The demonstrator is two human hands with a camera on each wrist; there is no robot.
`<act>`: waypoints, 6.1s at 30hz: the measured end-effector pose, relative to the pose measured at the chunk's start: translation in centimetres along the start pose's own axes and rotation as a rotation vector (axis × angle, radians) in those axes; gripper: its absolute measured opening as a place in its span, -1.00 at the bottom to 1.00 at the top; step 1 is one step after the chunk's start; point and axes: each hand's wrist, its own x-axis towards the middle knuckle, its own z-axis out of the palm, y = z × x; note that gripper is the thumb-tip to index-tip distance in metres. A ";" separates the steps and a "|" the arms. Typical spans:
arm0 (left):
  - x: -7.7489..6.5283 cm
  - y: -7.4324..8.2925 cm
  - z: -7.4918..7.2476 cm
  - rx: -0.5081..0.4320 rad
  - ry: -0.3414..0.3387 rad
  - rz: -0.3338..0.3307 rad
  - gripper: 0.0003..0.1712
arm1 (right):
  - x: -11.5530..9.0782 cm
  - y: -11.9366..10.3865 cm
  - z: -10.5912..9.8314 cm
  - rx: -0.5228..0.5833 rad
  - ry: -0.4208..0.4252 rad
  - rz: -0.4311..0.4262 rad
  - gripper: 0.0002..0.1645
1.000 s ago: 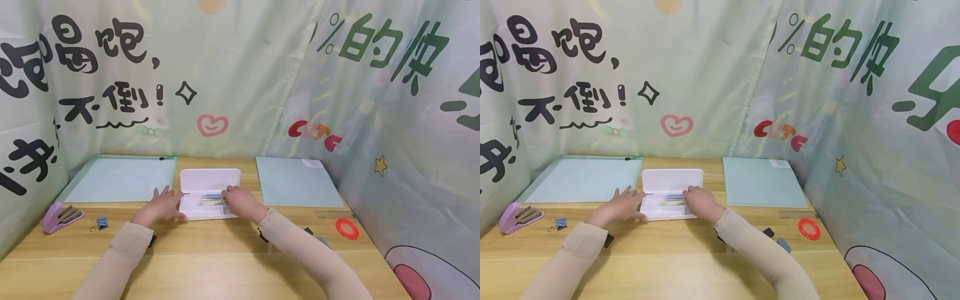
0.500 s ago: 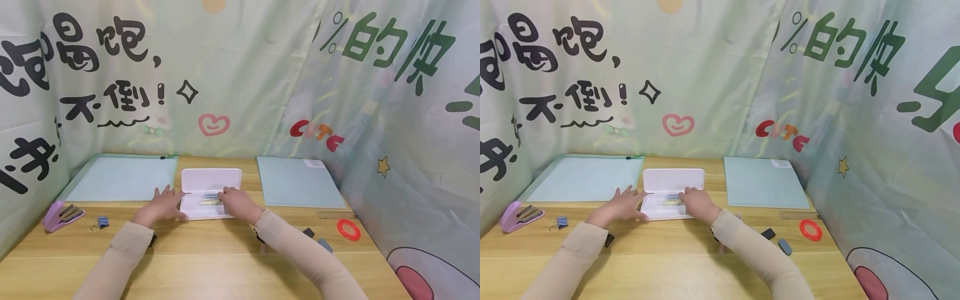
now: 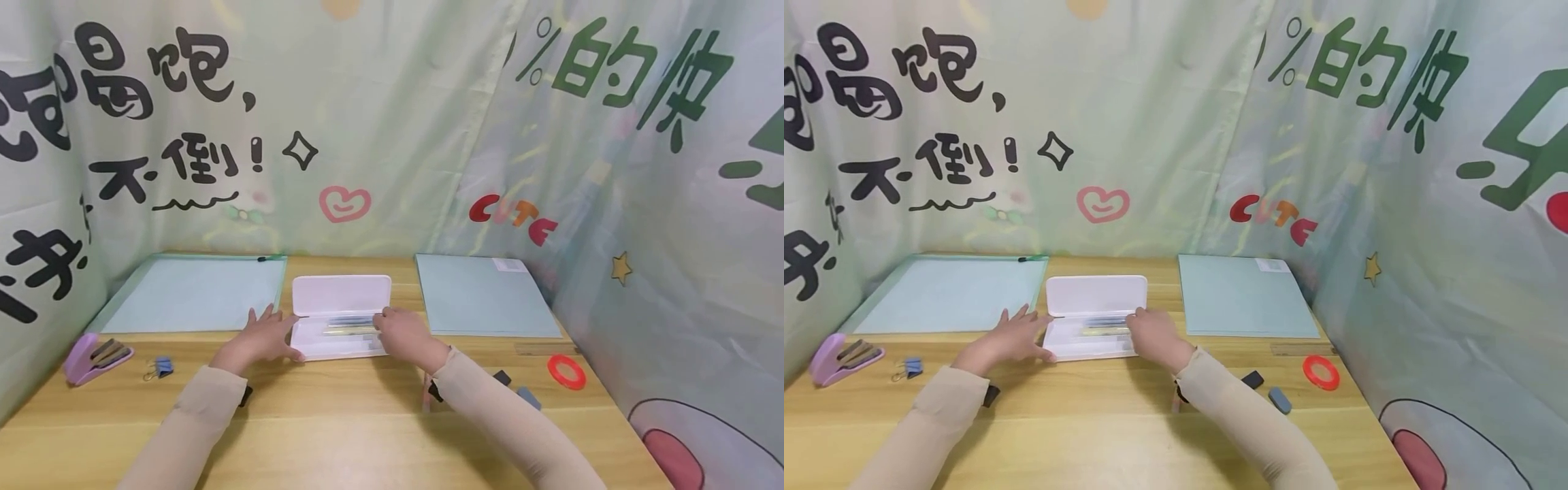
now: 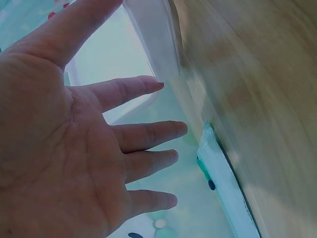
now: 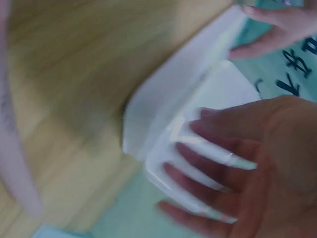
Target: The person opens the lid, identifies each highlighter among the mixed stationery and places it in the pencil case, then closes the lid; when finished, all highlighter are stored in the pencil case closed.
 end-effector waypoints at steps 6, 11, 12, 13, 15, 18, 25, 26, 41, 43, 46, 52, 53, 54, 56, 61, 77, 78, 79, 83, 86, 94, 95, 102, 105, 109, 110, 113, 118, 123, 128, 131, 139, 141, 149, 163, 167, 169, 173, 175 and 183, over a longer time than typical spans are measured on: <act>-0.1 -0.2 -0.2 0.003 0.009 0.019 0.05 | -2.7 2.0 -0.9 0.036 -0.199 0.225 -0.62; -0.1 -0.2 -0.3 -0.002 -0.001 0.019 0.06 | -4.5 3.3 -1.1 0.042 -0.226 0.319 -0.51; -0.1 -0.2 -0.3 0.003 -0.002 0.018 0.06 | -4.8 3.6 -1.1 0.042 -0.231 0.334 -0.51; 0.0 -0.2 -0.2 0.004 -0.004 0.017 0.07 | -5.1 3.7 -1.1 0.047 -0.240 0.349 -0.51; 0.0 -0.1 -0.1 0.004 -0.005 0.015 0.07 | -5.7 3.9 -1.1 0.056 -0.270 0.365 -0.55; 0.0 -0.1 0.0 0.004 -0.004 0.010 0.07 | -6.7 3.9 -0.7 0.089 -0.292 0.351 -0.57; 0.0 -0.1 0.0 0.003 -0.004 0.015 0.06 | -7.8 3.8 0.7 0.116 -0.271 0.312 -0.52; 0.0 -0.1 0.0 0.004 -0.004 0.014 0.06 | -7.8 3.8 0.8 0.121 -0.267 0.307 -0.52; 0.1 -0.1 0.2 0.003 0.007 0.011 0.09 | -7.8 3.5 1.3 0.160 -0.240 0.280 -0.51; 0.1 -0.1 0.1 0.005 0.005 0.008 0.08 | -7.7 3.4 1.2 0.171 -0.242 0.276 -0.50; 0.1 -0.2 0.1 0.009 0.003 0.006 0.08 | -7.5 3.2 1.1 0.175 -0.242 0.286 -0.52; 0.0 -0.4 0.1 0.015 0.008 0.010 0.08 | -6.1 2.9 0.7 0.150 -0.090 0.294 -0.59; 0.0 -0.5 0.1 0.013 0.008 0.011 0.08 | -5.7 2.8 0.5 0.143 -0.043 0.280 -0.59; 0.0 -0.5 0.0 0.012 0.011 0.009 0.08 | -5.2 2.7 0.4 0.132 0.005 0.261 -0.60; -0.1 -0.5 -0.1 0.010 0.012 0.007 0.06 | -4.1 2.5 0.1 0.110 0.098 0.217 -0.60; -0.1 -0.4 -0.2 -0.002 0.015 0.012 0.05 | -0.9 1.4 -0.3 0.016 0.232 0.086 -0.69; 0.1 0.1 -0.1 0.017 0.004 0.003 0.04 | 5.9 -3.1 3.3 -0.093 0.270 -0.113 -0.72; 0.1 0.0 0.0 0.017 0.004 0.000 0.04 | 6.0 -3.2 3.3 -0.089 0.266 -0.107 -0.70; 0.0 -0.2 0.0 0.016 0.006 -0.002 0.05 | 6.1 -3.4 3.3 -0.096 0.264 -0.103 -0.70; 0.1 -0.5 0.3 0.017 0.010 -0.007 0.06 | 6.2 -3.7 3.3 -0.115 0.230 -0.102 -0.74; 0.1 -0.6 0.3 0.013 0.010 -0.008 0.06 | 5.9 -3.7 3.3 -0.128 0.202 -0.112 -0.78; -0.2 -0.3 0.0 0.002 0.013 0.006 0.04 | 4.1 -2.9 1.5 -0.066 0.161 -0.075 -0.86; -0.2 -0.2 0.0 0.006 0.013 0.007 0.05 | 3.7 -2.6 1.2 -0.055 0.156 -0.063 -0.86; -0.4 0.1 -0.3 0.022 0.016 -0.002 0.03 | -0.9 0.8 0.7 -0.037 0.138 0.110 -0.96; -0.4 0.2 -0.4 0.024 0.007 -0.004 0.03 | -3.0 2.1 0.6 -0.019 0.092 0.201 -0.93; -0.4 0.3 -0.5 0.036 -0.003 -0.012 0.04 | -5.3 3.5 0.3 0.014 -0.049 0.305 -0.83; -0.4 0.4 -0.5 0.038 -0.004 -0.014 0.04 | -5.8 3.8 0.3 0.019 -0.084 0.324 -0.80; -0.4 0.5 -0.7 0.034 -0.007 -0.020 0.03 | -7.1 4.4 0.2 0.033 -0.184 0.370 -0.73; -0.2 0.5 -0.7 0.035 -0.015 -0.023 0.03 | -9.0 4.7 0.2 0.027 -0.222 0.350 -0.71; 0.0 0.2 -0.5 0.046 -0.005 -0.018 0.05 | -9.6 4.5 0.7 0.024 -0.251 0.346 -0.72; -0.1 0.1 -0.5 0.032 -0.004 -0.019 0.05 | -9.5 4.2 1.3 0.026 -0.226 0.366 -0.66; -0.2 0.0 -0.5 0.027 -0.011 -0.018 0.06 | -9.4 4.1 1.6 0.020 -0.204 0.357 -0.65; -0.1 -0.2 -0.1 0.019 -0.009 -0.016 0.06 | -8.7 3.5 1.8 0.009 -0.140 0.297 -0.77; -0.2 -0.2 -0.1 0.020 -0.005 -0.018 0.05 | -8.1 3.2 1.8 0.016 -0.074 0.254 -0.78; -0.4 -0.2 -0.2 0.019 0.006 -0.027 0.03 | -2.3 1.9 1.1 -0.009 0.207 -0.052 -0.86; 0.7 0.8 0.7 -0.004 -0.017 -0.041 0.04 | 5.5 -1.3 2.5 -0.054 0.168 -0.226 -0.85; 0.9 0.9 1.0 0.002 -0.011 -0.038 0.05 | 5.5 -1.6 2.8 -0.084 0.178 -0.210 -0.84; 1.0 0.8 1.1 0.010 -0.004 -0.029 0.06 | 5.4 -1.7 2.9 -0.106 0.182 -0.203 -0.83; 1.0 0.7 0.9 0.017 0.007 -0.019 0.08 | 5.2 -1.7 3.1 -0.119 0.205 -0.193 -0.82; 1.0 0.8 0.9 0.013 0.006 -0.019 0.10 | 5.0 -1.4 2.8 -0.100 0.243 -0.186 -0.83; 1.3 0.8 0.4 0.027 0.006 -0.010 0.09 | 5.6 0.8 0.3 -0.001 0.524 -0.034 -0.59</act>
